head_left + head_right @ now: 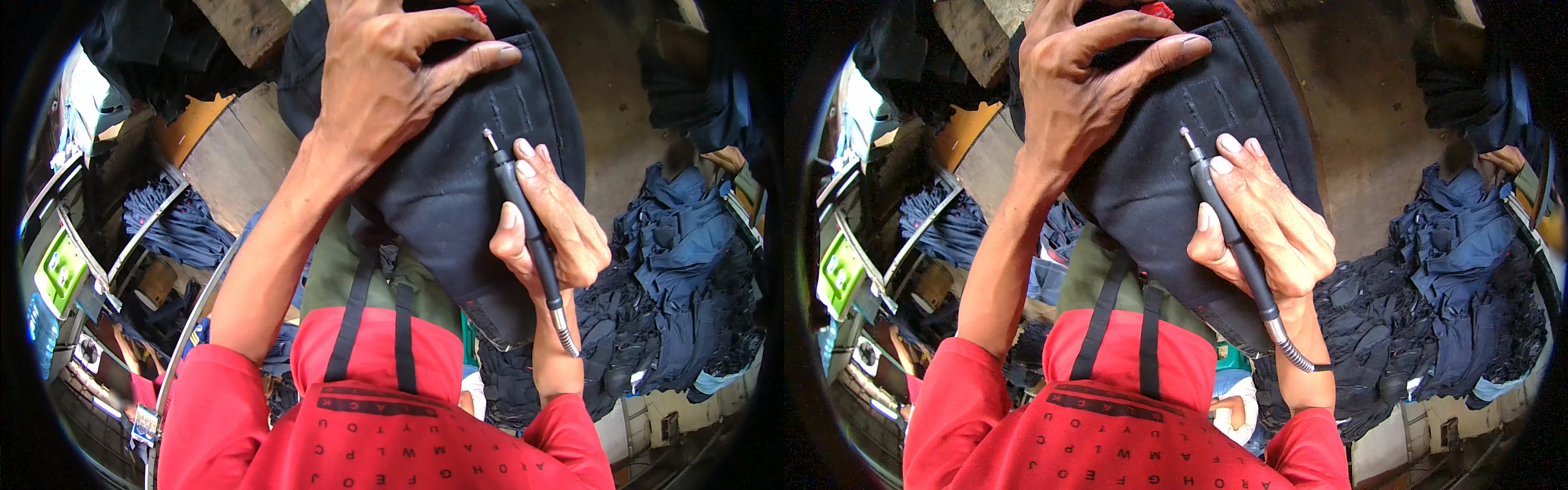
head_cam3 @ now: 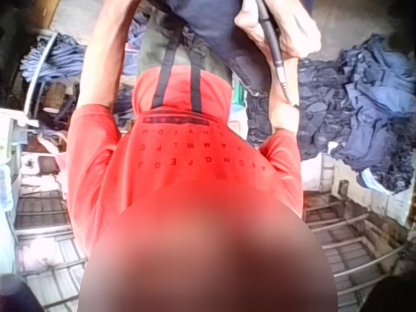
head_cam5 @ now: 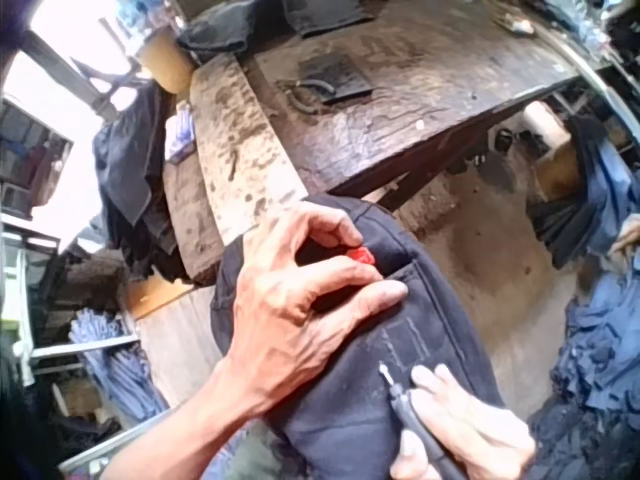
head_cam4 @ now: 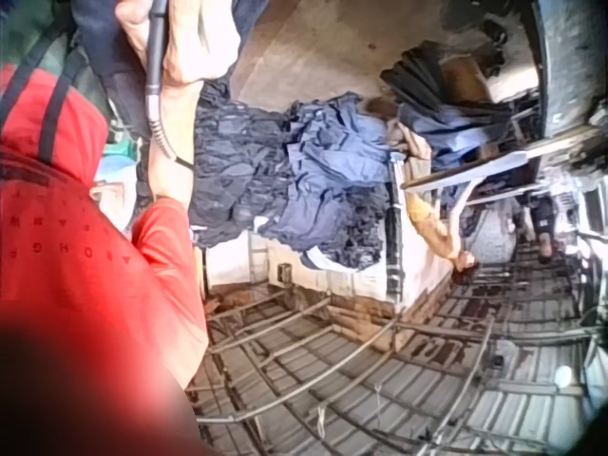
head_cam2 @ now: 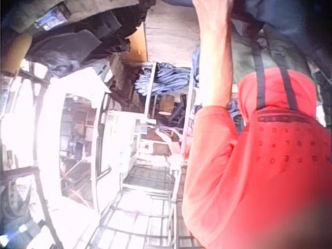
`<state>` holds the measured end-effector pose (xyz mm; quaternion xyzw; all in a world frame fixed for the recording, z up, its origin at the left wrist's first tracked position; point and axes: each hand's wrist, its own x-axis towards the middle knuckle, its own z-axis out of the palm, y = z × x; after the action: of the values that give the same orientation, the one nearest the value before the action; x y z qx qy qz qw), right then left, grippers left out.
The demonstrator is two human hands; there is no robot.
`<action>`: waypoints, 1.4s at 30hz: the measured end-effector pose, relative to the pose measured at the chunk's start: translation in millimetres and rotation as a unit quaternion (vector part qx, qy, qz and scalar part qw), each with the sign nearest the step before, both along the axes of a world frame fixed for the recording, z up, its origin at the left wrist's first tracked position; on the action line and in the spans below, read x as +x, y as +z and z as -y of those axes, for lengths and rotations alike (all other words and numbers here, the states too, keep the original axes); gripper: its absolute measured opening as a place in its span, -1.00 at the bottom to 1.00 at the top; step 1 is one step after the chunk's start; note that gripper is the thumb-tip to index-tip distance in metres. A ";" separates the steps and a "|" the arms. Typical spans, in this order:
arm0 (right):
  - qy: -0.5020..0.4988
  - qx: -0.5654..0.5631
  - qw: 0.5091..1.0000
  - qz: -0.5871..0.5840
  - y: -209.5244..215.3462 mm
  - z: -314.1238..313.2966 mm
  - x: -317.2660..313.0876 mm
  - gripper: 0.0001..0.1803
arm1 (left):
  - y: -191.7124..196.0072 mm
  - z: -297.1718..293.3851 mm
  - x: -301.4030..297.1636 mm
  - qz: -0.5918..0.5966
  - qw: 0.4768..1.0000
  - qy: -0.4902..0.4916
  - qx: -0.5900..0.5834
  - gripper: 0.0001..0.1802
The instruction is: The person uses a rotary grinding tool to distress a pair of black jeans on a wooden workbench. They repeatedly grind along seams and pockets, creating worn patterns, then flip the jeans to work on different areas.
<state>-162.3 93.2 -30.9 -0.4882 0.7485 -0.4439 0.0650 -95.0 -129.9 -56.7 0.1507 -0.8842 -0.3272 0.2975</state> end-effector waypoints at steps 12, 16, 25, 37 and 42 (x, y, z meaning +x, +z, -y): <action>-0.001 0.005 1.000 0.006 -0.6 -13.3 1.6 -0.61 | 0.1 1.0 1.5 0.025 0.999 -0.003 -0.021 -0.74; 0.002 0.001 1.000 0.010 -0.5 -16.0 1.9 -0.60 | 0.4 -0.4 1.0 0.025 1.000 0.003 -0.012 -0.74; 0.005 0.025 1.000 -0.003 1.6 -25.9 3.1 -0.64 | -2.0 0.5 0.7 0.018 1.000 0.003 -0.020 -0.75; 0.002 0.011 1.000 0.024 2.0 -8.3 -11.4 -0.66 | 0.1 0.4 -0.4 0.020 1.000 0.006 -0.001 -0.76; 0.020 0.011 1.000 0.006 -0.2 0.5 -13.2 -0.64 | -0.3 0.5 -0.4 0.022 1.000 -0.002 -0.010 -0.77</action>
<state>-175.5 92.7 -31.1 -0.4997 0.7432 -0.4370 0.0836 -95.4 -130.5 -57.0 0.1535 -0.8940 -0.3157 0.2784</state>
